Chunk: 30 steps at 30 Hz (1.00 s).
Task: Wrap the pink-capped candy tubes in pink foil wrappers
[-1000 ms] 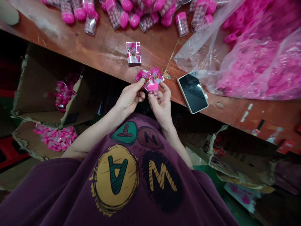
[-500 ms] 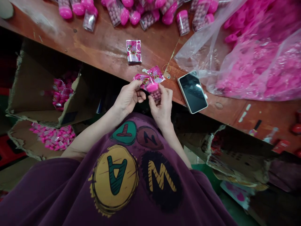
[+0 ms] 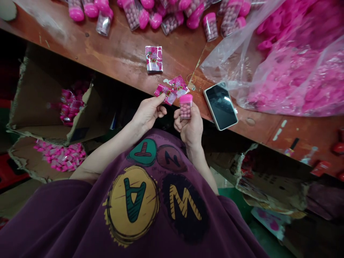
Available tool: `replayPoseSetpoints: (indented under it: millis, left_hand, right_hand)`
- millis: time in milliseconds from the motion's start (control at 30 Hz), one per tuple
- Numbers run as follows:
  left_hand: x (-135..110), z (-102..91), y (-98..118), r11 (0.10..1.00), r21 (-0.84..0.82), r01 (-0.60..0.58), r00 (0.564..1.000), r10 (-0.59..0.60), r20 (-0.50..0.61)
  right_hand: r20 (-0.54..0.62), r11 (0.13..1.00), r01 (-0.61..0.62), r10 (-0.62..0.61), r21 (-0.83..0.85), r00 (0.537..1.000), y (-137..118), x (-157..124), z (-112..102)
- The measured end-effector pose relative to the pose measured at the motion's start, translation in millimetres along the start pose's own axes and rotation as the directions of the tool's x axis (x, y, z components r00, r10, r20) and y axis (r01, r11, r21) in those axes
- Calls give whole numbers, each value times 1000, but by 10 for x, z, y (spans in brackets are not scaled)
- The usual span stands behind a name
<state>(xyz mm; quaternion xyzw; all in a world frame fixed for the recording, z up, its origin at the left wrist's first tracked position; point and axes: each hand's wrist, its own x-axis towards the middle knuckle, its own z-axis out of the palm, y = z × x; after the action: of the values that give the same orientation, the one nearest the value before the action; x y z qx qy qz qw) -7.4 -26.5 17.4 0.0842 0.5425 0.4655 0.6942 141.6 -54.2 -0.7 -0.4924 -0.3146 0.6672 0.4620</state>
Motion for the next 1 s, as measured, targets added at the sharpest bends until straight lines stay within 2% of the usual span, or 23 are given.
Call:
replayPoseSetpoints:
  millis: [100, 267, 500, 700, 767, 867, 1000]
  left_hand:
    - [14, 3, -30, 1000, 2, -13, 1000, 13, 16]
    - [23, 10, -50, 999, 47, 7, 1000, -8, 25]
    - [12, 45, -42, 995, 95, 27, 999, -29, 21]
    - [-14, 74, -48, 995, 99, 10, 995, -20, 98]
    - [-17, 82, -50, 996, 90, 18, 993, -28, 115]
    - [-21, 87, -41, 995, 85, 57, 987, -69, 143]
    - [-25, 74, -21, 991, 90, 96, 974, -112, 198]
  right_hand:
    - [23, 996, -30, 29, 85, 999, -19, -36, 57]
    - [-14, 988, -23, 25, 151, 1000, 30, -57, 98]
    - [-44, 1000, 30, -29, 5, 999, 184, -73, 26]
    - [-63, 981, 99, -111, -167, 992, 298, -84, -20]
    - [-66, 945, 169, -195, -280, 979, 344, -92, -41]
    - [-13, 847, 265, -305, -462, 952, 374, -106, -87]
    - [91, 711, 305, -323, -634, 942, 297, -118, -141]
